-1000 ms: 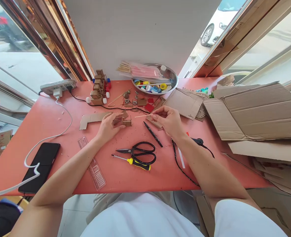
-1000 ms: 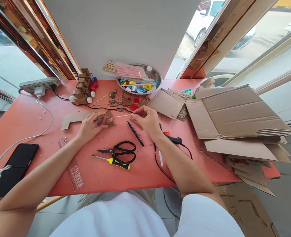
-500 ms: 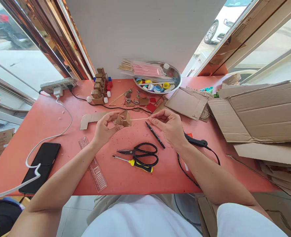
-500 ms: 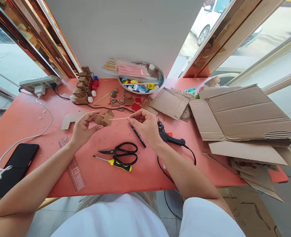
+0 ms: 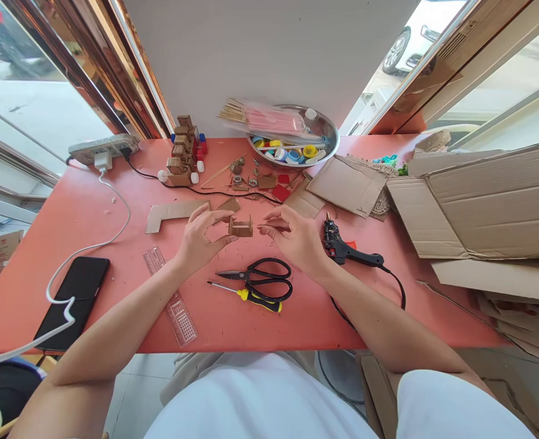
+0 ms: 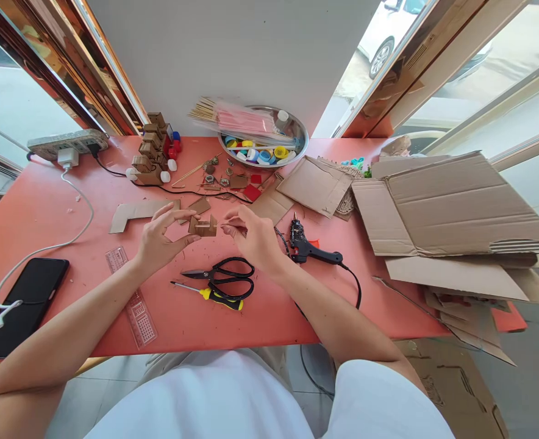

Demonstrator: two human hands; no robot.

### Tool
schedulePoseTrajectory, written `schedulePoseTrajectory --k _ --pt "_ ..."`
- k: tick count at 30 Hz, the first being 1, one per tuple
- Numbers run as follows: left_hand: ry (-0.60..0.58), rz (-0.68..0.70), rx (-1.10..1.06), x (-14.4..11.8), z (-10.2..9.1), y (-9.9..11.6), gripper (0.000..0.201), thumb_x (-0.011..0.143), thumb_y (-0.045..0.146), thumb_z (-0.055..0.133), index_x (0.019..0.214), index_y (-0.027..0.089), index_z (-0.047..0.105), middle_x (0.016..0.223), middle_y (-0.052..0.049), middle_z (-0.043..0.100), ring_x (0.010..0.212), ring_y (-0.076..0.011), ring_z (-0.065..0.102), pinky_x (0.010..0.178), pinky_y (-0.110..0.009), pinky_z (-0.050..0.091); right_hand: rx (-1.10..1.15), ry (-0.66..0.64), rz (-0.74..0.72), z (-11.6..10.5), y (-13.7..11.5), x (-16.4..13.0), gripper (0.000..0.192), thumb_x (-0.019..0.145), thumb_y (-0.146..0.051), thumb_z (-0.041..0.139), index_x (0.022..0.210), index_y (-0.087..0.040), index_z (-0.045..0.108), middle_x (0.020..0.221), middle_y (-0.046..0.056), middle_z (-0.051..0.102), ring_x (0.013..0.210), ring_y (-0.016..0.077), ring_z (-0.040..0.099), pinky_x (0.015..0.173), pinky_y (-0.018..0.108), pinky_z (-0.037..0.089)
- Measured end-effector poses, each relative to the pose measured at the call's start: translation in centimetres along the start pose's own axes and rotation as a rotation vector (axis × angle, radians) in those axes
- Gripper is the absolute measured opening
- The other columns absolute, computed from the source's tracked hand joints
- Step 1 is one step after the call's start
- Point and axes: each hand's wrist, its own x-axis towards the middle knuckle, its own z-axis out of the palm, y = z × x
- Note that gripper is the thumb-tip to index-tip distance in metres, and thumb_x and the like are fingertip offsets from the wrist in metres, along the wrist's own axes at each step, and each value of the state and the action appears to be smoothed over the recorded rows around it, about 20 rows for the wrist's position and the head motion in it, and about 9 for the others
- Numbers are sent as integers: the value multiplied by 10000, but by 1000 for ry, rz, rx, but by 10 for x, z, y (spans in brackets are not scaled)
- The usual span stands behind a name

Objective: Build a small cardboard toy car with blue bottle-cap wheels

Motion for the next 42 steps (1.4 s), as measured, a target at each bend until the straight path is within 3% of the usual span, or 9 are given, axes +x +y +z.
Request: schedulePoseTrajectory --k 3,8,14,21,29,36,42 --pt "-23 27 55 -2 2 0 346 858 453 882 1150 302 775 967 7 849 876 -218 800 1210 -518 517 -115 -33 -11 3 1 -2 101 962 -319 688 995 -288 598 974 27 858 1030 264 848 812 355 671" --pt "-54 -6 103 -1 2 -1 360 853 459 883 1166 310 785 990 2 851 933 -235 796 1215 -515 509 -280 -68 -39 4 3 -3 89 989 -219 655 1043 -281 622 1030 44 865 1058 257 841 860 353 660" --pt "-64 -42 133 -1 2 -4 340 847 435 880 1154 324 788 1010 5 855 968 -252 799 1227 -535 498 -364 -112 -51 -1 8 2 211 913 -146 759 1085 -242 684 1051 60 862 976 235 836 865 348 644" --pt "-71 -18 127 -2 3 -4 326 871 428 863 1166 320 775 1045 4 861 936 -238 807 1228 -526 496 -409 -82 -107 -2 9 2 82 935 -153 722 959 -225 752 924 44 844 823 203 783 746 310 585" --pt "-63 3 126 -2 4 -4 332 875 471 865 1161 331 773 1026 13 860 974 -239 813 1219 -505 508 -432 -75 -139 -1 8 1 120 966 -154 683 899 -217 759 856 38 821 734 176 719 680 279 509" --pt "-64 17 134 -3 4 -5 329 873 449 869 1160 323 767 1002 17 855 953 -228 812 1231 -502 493 -434 -105 -119 0 8 1 140 984 -159 657 925 -208 773 868 46 818 751 180 721 702 281 514" --pt "-131 -32 127 -2 6 -6 287 847 389 866 1110 316 778 1028 -4 855 999 -264 810 1257 -549 463 -531 -164 -69 2 9 2 178 992 -151 624 907 -220 763 919 69 807 861 222 740 795 326 548"
